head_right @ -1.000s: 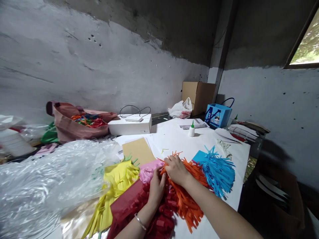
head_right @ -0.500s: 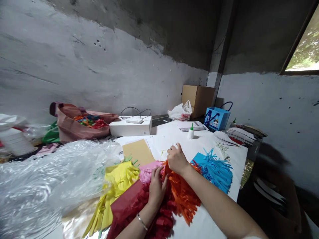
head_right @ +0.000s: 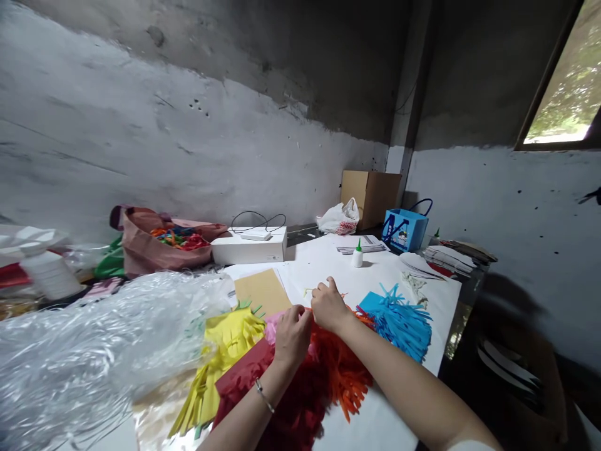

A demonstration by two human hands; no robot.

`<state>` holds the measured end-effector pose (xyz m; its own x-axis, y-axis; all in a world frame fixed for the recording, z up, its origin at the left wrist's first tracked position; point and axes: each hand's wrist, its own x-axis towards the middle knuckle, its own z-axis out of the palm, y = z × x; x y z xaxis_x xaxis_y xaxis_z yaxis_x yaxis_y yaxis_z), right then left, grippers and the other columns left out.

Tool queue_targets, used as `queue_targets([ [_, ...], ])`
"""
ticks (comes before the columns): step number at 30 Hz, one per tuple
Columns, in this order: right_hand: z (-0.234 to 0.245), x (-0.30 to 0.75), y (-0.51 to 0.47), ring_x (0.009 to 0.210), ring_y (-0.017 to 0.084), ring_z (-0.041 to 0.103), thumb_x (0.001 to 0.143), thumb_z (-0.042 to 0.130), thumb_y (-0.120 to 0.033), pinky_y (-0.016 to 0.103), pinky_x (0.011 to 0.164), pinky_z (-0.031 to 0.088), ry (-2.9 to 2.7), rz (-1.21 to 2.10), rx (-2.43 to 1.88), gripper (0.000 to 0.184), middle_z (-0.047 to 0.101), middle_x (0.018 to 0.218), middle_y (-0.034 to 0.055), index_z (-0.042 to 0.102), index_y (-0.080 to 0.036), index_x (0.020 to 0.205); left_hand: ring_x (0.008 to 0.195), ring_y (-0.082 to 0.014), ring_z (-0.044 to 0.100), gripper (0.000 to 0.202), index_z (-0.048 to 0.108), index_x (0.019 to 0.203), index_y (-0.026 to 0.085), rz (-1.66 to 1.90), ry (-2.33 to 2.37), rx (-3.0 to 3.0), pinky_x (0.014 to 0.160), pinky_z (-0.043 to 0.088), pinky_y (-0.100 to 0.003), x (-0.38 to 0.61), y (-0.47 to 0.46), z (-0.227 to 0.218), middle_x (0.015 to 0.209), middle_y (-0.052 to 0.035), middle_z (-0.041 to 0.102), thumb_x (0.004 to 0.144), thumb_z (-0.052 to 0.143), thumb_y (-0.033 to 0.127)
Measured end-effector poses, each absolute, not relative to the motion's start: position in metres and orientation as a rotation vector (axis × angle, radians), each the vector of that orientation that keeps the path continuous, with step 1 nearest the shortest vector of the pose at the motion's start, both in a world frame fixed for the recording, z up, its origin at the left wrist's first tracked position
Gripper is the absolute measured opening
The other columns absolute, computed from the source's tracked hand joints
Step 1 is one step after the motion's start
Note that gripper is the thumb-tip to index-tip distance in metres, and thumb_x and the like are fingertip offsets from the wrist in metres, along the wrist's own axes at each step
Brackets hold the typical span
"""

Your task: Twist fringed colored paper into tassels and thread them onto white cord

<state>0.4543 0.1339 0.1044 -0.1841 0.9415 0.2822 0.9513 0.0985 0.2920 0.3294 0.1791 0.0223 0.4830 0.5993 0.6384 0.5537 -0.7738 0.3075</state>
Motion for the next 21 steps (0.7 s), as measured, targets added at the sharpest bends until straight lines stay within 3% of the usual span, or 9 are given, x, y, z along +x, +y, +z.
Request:
queue_targets([
  [10,0.109,0.449,0.135,0.104,0.025,0.06,0.091,0.055,-0.012,0.05,0.111,0.026,-2.317,-0.655,-2.067,0.019,0.073,0.1,0.0119,0.075,-0.012,0.094,0.085,-0.0247,0.058,0.013,0.068,0.083,0.018,0.946,1.21,2.639,0.071,0.038,-0.035,0.333,0.169,0.033,0.093,-0.0091,0.062,0.088,0.057,0.013],
  [13,0.118,0.46,0.142,0.108,0.024,0.062,0.097,0.058,-0.022,0.05,0.107,0.037,-2.215,-0.689,-2.174,0.016,0.07,0.106,0.0084,0.07,-0.013,0.101,0.09,-0.0246,0.059,0.014,0.068,0.083,0.016,0.944,1.189,2.577,0.076,0.042,-0.036,0.334,0.163,0.033,0.099,-0.0115,0.063,0.089,0.055,0.013],
  [16,0.132,0.482,0.152,0.108,0.023,0.063,0.097,0.061,-0.034,0.047,0.096,0.05,-2.033,-0.709,-2.302,0.026,0.065,0.118,0.0072,0.064,-0.015,0.115,0.094,-0.0223,0.06,0.012,0.066,0.083,0.016,0.943,1.143,2.493,0.083,0.045,-0.035,0.332,0.159,0.03,0.104,-0.0107,0.063,0.089,0.056,0.014],
  [21,0.157,0.533,0.158,0.106,0.023,0.064,0.097,0.062,-0.034,0.045,0.091,0.054,-1.646,-0.717,-2.465,0.032,0.062,0.123,0.0096,0.06,-0.015,0.123,0.086,-0.0173,0.064,0.012,0.064,0.092,0.014,0.868,1.16,2.286,0.08,0.053,-0.036,0.33,0.167,0.021,0.094,-0.0037,0.066,0.095,0.059,0.025],
])
